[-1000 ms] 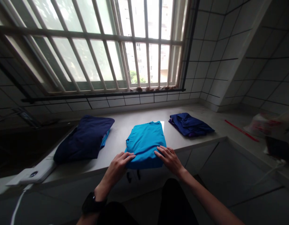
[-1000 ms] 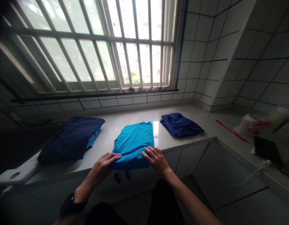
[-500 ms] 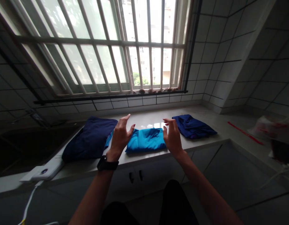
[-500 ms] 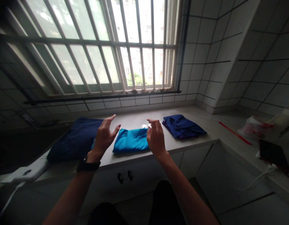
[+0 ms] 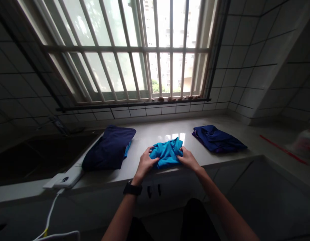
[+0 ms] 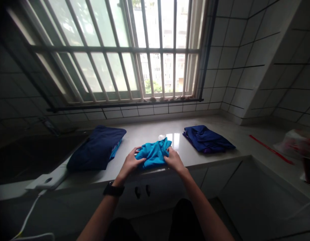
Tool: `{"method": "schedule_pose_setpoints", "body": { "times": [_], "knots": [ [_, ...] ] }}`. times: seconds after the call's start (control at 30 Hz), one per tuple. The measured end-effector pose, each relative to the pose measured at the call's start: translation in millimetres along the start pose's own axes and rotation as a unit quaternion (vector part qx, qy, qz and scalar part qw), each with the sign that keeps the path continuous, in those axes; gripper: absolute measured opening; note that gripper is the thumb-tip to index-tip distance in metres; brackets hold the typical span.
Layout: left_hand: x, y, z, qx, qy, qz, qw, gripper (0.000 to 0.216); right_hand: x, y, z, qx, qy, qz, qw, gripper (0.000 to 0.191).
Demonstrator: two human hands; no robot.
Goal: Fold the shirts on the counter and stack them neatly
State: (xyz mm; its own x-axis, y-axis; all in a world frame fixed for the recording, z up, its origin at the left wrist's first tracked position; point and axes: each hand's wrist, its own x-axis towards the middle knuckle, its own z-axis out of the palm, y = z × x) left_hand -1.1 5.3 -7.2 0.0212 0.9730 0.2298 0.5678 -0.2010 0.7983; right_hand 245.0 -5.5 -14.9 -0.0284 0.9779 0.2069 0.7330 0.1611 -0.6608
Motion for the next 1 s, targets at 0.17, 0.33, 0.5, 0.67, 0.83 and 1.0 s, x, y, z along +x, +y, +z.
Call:
{"method": "schedule_pose_setpoints", "body": {
  "times": [0.17,0.33,0.5,0.67,0.83,1.0],
  "knots": [
    [-19.0,17.5,-37.7,-0.034,0.138,0.052,0.989,0.048,26.4,-44.8,-2.5,0.162,0.036,-0.098,0.981,0.017],
    [-18.4,35.1,-114.1,0.049,0.335,0.103,0.935,0.045,99.5,-149.8,-1.3,0.232,0.017,-0.201,0.952,0.021],
    [2.0,32.1,-149.0,0.136,0.464,0.014,0.876,0.065,150.4,-250.7,26.5,0.12,0.111,-0.219,0.962,0.029],
    [-0.3,-0.9,-136.6,0.173,0.358,-0.146,0.906,0.073,134.9,-272.7,79.1,0.024,0.038,-0.224,0.974,0.048],
    [-13.0,-20.2,-149.7,0.245,0.34,-0.136,0.898,0.054,110.0,-251.1,130.7,-0.009,-0.057,-0.254,0.965,0.055],
    [3.0,-17.0,-162.8,0.31,0.329,-0.098,0.887,0.046,94.6,-237.3,169.6,-0.036,-0.142,-0.204,0.968,0.049]
  ]
}}
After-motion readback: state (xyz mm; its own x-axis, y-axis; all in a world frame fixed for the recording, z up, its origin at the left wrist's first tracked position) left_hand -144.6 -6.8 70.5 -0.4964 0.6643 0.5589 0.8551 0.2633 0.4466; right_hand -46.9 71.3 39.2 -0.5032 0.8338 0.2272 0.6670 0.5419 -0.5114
